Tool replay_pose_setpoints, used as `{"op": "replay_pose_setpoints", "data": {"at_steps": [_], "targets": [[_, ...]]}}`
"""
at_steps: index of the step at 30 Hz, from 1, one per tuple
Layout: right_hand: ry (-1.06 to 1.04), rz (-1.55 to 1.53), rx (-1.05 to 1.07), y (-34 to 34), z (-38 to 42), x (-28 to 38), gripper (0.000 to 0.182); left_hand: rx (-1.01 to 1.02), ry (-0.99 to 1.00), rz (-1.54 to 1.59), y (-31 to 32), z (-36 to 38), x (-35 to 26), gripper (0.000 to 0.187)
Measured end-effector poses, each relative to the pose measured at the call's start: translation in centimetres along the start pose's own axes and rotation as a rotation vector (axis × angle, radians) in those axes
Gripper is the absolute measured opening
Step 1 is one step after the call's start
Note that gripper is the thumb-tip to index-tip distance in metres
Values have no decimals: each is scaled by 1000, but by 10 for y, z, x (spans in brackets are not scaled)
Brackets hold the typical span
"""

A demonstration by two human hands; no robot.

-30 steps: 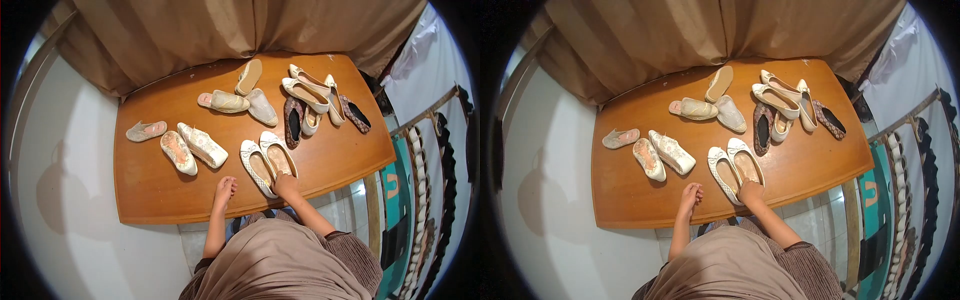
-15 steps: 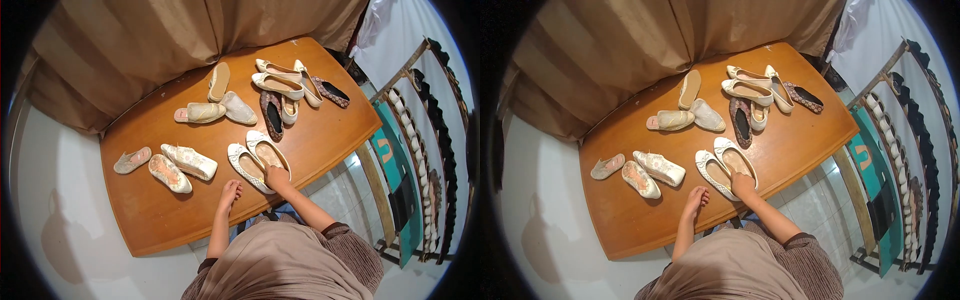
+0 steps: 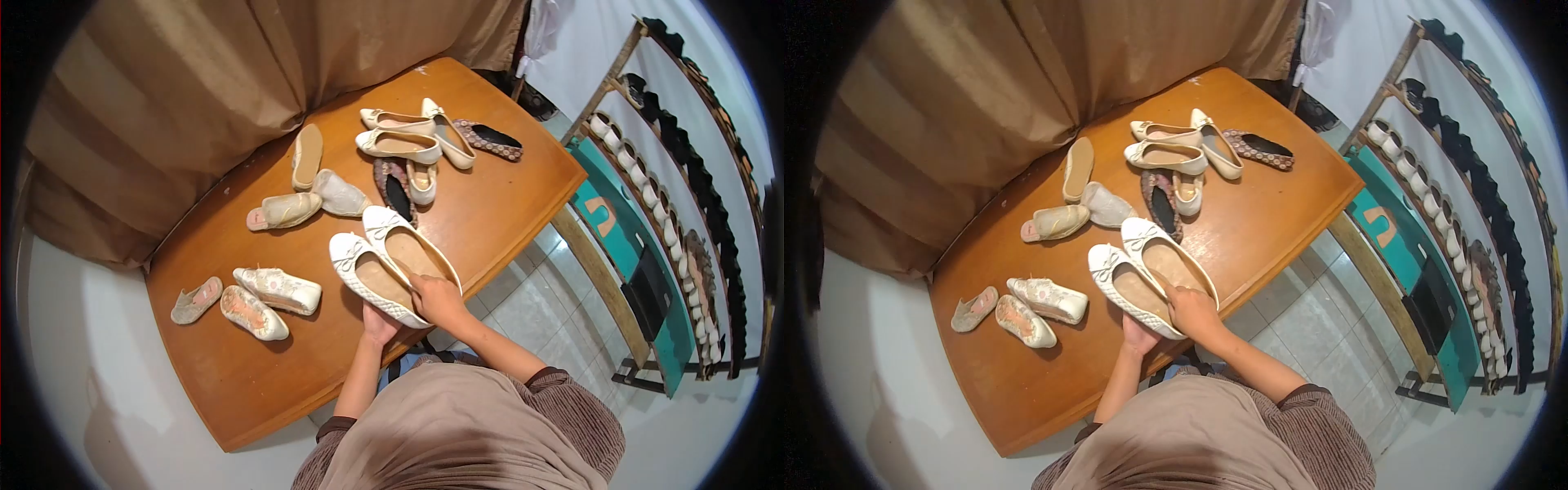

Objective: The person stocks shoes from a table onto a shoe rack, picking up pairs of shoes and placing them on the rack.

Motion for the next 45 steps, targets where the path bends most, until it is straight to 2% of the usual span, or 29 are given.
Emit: {"op": "replay_pose_setpoints", "data": {"at_steps": [4,7,8,10,15,17,20,23,26,29,30,33,35,41,45], "targets": [[13,15,-18,-14,21,-19,11,167,-137,248,-6,-25,42,55],[67,51,-35,-31,43,-46,11,254,-134,179,-8,-43,78,53],[91,51,-33,-39,52,-55,12,257,-167,170,-6,-46,92,53],[148,55,-10,-60,72,-74,17,119,-140,60,-3,-51,120,53],[314,101,-70,-91,131,-132,21,226,-303,14,17,-56,202,54],[390,141,-85,-103,157,-154,22,127,-400,92,21,-60,235,56],[524,189,-33,-118,195,-187,22,68,-468,12,21,-71,286,57],[610,242,-83,-131,236,-218,22,77,-635,29,27,-79,342,56],[730,257,-89,-135,270,-250,20,130,-720,-32,23,-87,395,56],[806,220,-76,-145,300,-273,18,8,-788,-107,23,-85,438,56],[846,172,-91,-150,308,-278,17,61,-842,-114,21,-88,449,55],[928,112,-157,-158,325,-302,15,57,-981,-89,23,-96,480,58],[971,96,-203,-163,332,-321,15,20,-1007,-104,33,-99,503,57],[1091,189,-302,-199,343,-396,15,98,-1196,-174,79,-128,580,65],[1143,228,-298,-232,338,-455,14,161,-1184,-147,110,-168,637,79]]}}
Point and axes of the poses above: each hand's wrist, its own z-axis away from the middle knuckle, its own y-axis out of the palm, x = y × z, the point moved 1 cm from there along -z, towards the middle knuckle, and after that the axes turned 15 degrees about z, right-handed, at the moved point
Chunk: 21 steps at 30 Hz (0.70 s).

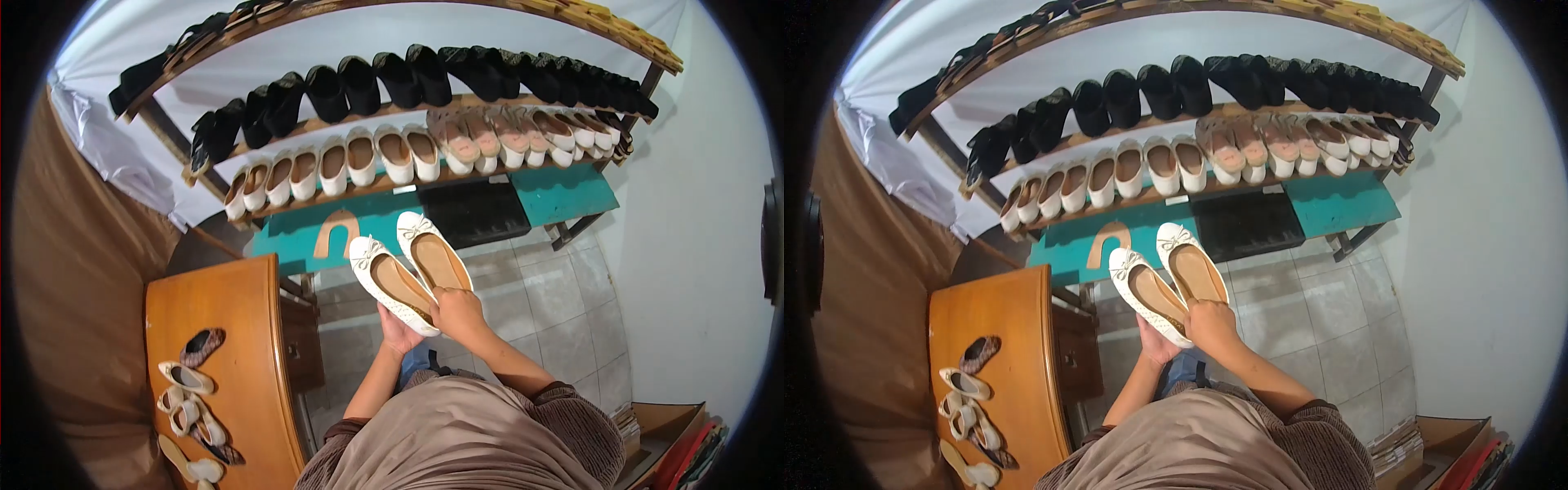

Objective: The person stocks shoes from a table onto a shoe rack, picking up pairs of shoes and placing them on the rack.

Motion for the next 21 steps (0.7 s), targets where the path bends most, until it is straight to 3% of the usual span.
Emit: {"op": "replay_pose_setpoints", "data": {"at_steps": [4,6,14,17,19,21], "targets": [[32,22,-71,-11,-68,-9,14,26,23,-47,30,-65,-31,85],[39,40,-126,-20,-105,-11,13,-17,-57,-78,44,-96,-51,89],[153,51,-113,-28,-213,-20,14,-119,-147,-250,79,-196,-113,84],[189,40,-116,-24,-238,-26,14,-212,-7,-388,85,-215,-121,83],[201,34,-112,-23,-253,-30,14,-123,211,-357,90,-225,-122,65],[197,47,-97,-19,-267,-34,15,-158,293,-485,91,-237,-122,55]]}}
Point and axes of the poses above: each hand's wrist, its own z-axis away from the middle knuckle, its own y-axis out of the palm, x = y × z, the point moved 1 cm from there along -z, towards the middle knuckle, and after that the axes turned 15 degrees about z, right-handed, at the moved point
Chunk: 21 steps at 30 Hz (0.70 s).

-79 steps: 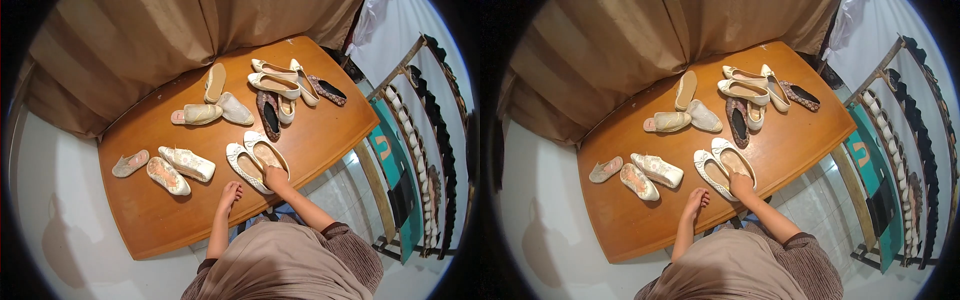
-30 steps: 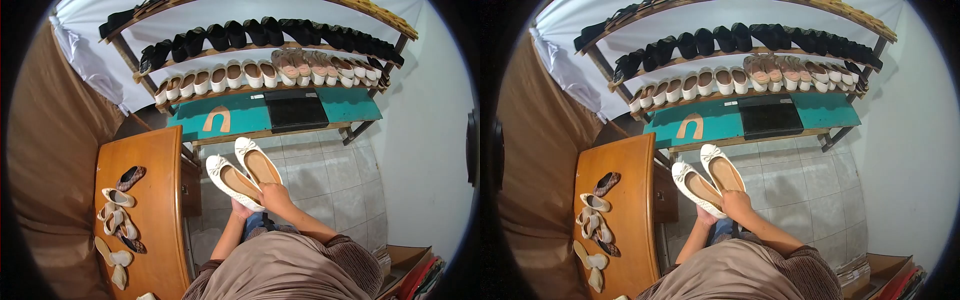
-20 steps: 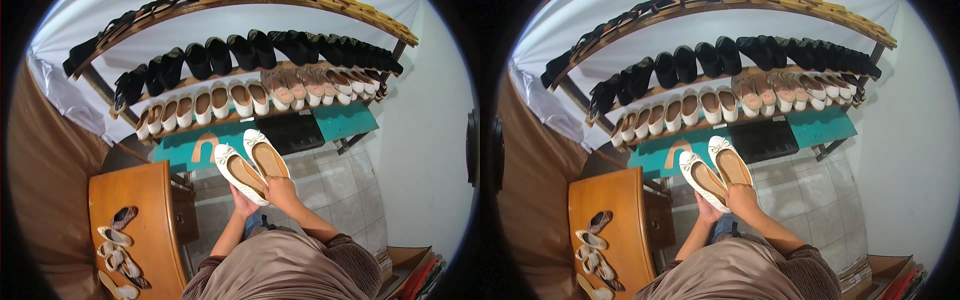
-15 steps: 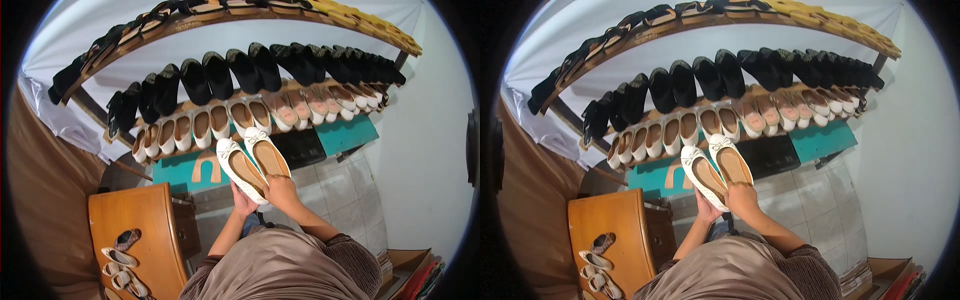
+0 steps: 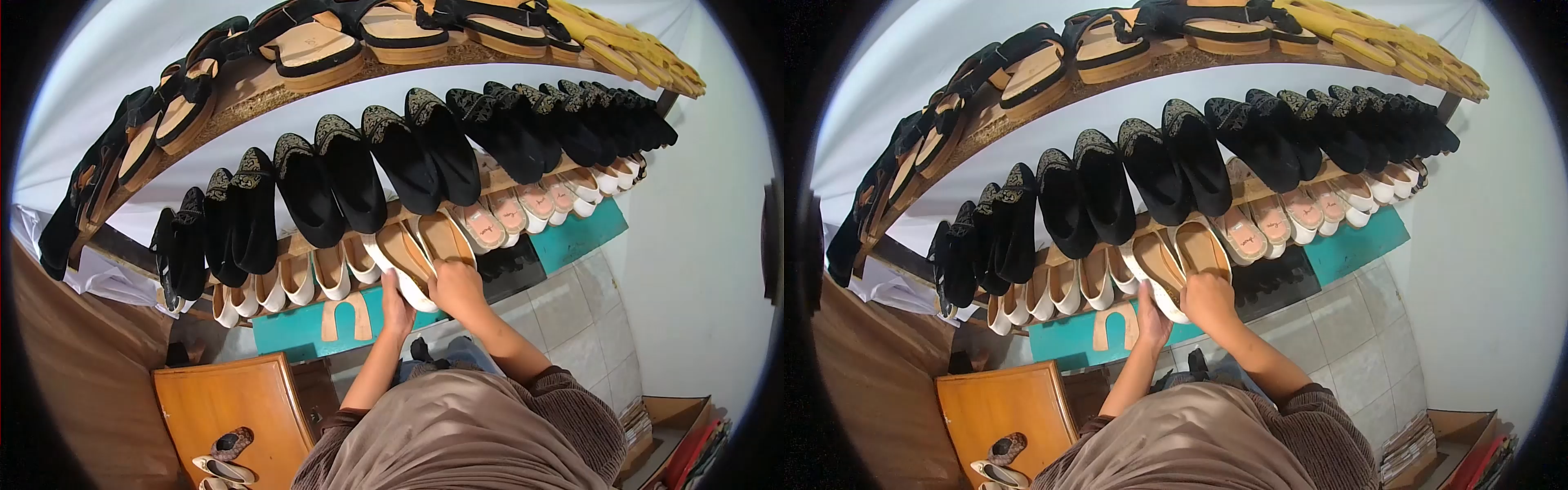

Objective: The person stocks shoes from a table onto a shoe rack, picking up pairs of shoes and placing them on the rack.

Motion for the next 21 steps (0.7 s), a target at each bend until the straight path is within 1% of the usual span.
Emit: {"op": "replay_pose_setpoints", "data": {"at_steps": [1,2,3,5,6,7,9,10,11,13,14,15,17,18,20,21], "targets": [[-9,16,9,1,-8,0,15,-32,88,-125,3,-6,0,46],[-8,14,-5,2,-13,1,15,-55,75,-91,5,-11,0,36],[-13,10,0,4,-19,0,15,-62,79,-92,5,-16,-2,36],[-29,34,28,7,-31,-1,14,-107,60,-323,1,-28,-8,41],[-19,32,54,6,-37,-1,15,-166,76,-497,-5,-38,-10,41],[-22,33,59,9,-42,-2,15,-170,75,-494,-3,-42,-18,41],[-49,14,-4,14,-53,-4,15,-44,25,-837,4,-54,-30,42],[-39,6,27,14,-59,-3,16,-59,141,-868,8,-58,-29,31],[-42,8,29,14,-64,-2,16,-61,142,-864,0,-69,-28,31],[-28,-17,14,17,-74,-2,17,-86,317,-1132,-1,-88,-34,36],[-5,-25,43,20,-80,-2,18,-136,260,-1235,-4,-93,-36,42],[-3,-24,43,22,-84,-2,18,-135,258,-1235,-9,-101,-38,42],[-10,8,57,28,-91,-3,21,106,239,-1405,-28,-119,-36,40],[-9,9,58,33,-94,-4,21,106,238,-1404,-33,-125,-34,40],[-34,59,115,44,-100,-5,22,146,340,-1408,-41,-136,-31,33],[-33,60,113,46,-101,-6,22,148,341,-1407,-35,-135,-33,33]]}}
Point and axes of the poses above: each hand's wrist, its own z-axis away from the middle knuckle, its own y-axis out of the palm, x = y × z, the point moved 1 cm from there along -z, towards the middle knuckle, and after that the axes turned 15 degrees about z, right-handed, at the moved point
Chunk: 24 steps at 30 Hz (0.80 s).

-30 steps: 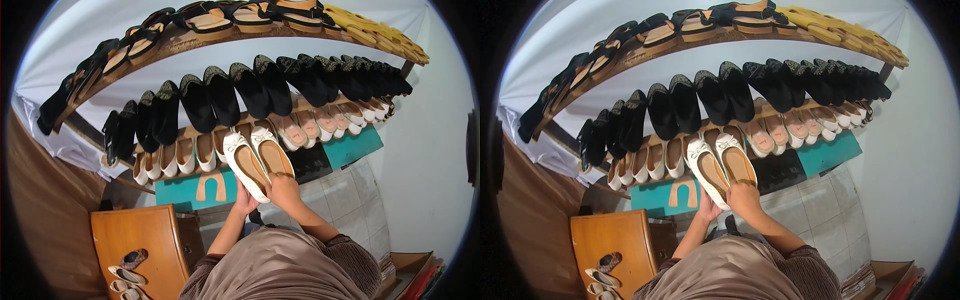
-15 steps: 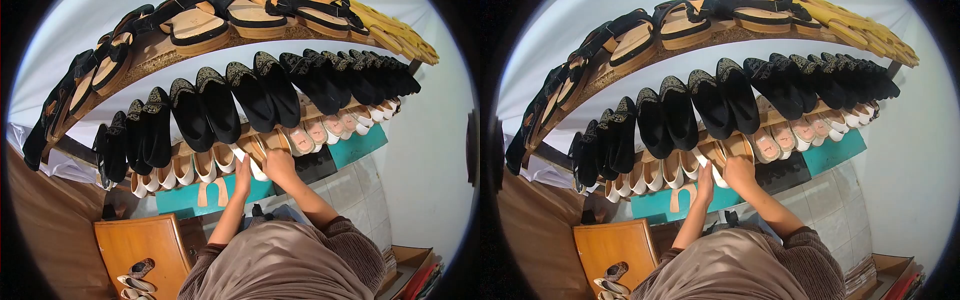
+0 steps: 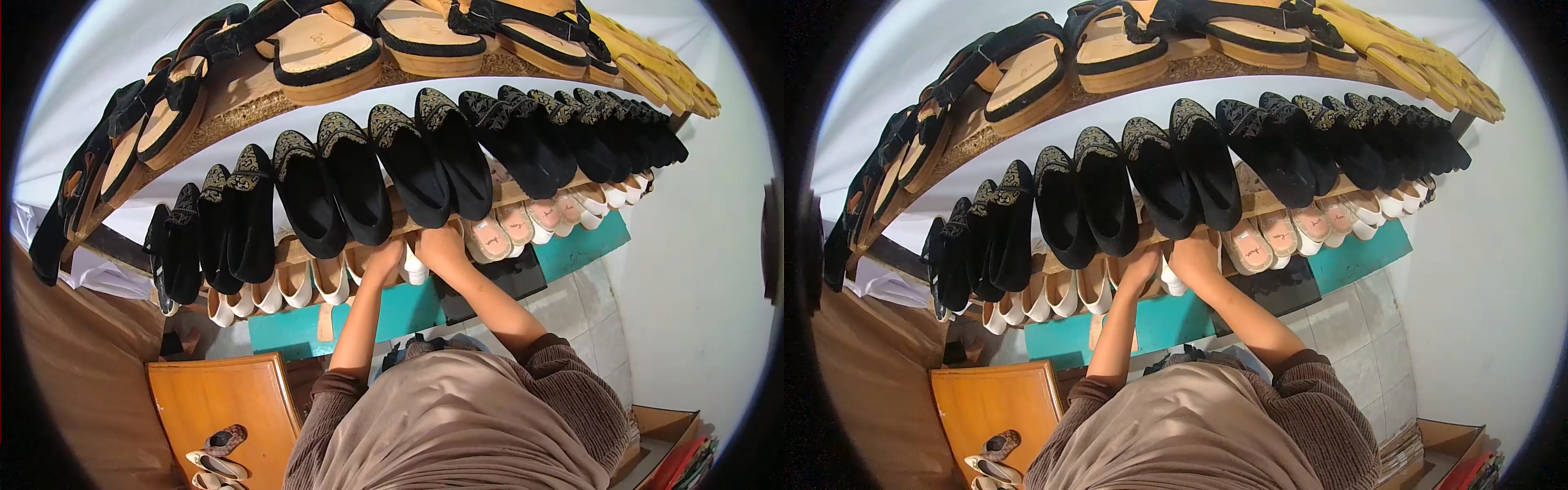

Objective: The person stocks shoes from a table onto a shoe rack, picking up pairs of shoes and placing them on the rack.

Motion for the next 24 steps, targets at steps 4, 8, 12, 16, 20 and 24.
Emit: {"op": "replay_pose_setpoints", "data": {"at_steps": [4,8,12,16,20,24], "targets": [[-47,-10,-14,-5,-1,-4,27,8,-92,52,-1,2,-11,28],[-57,-138,-147,9,0,-16,26,-140,44,136,2,-3,5,24],[-90,-269,-301,2,8,-25,27,-5,26,29,-3,1,-1,21],[-57,-98,-328,-2,11,-19,29,8,202,17,-1,-8,16,20],[-5,10,-440,3,7,-14,30,-70,263,62,1,-6,25,24],[-67,-47,-373,10,9,-19,19,-70,68,56,-10,16,-37,25]]}}
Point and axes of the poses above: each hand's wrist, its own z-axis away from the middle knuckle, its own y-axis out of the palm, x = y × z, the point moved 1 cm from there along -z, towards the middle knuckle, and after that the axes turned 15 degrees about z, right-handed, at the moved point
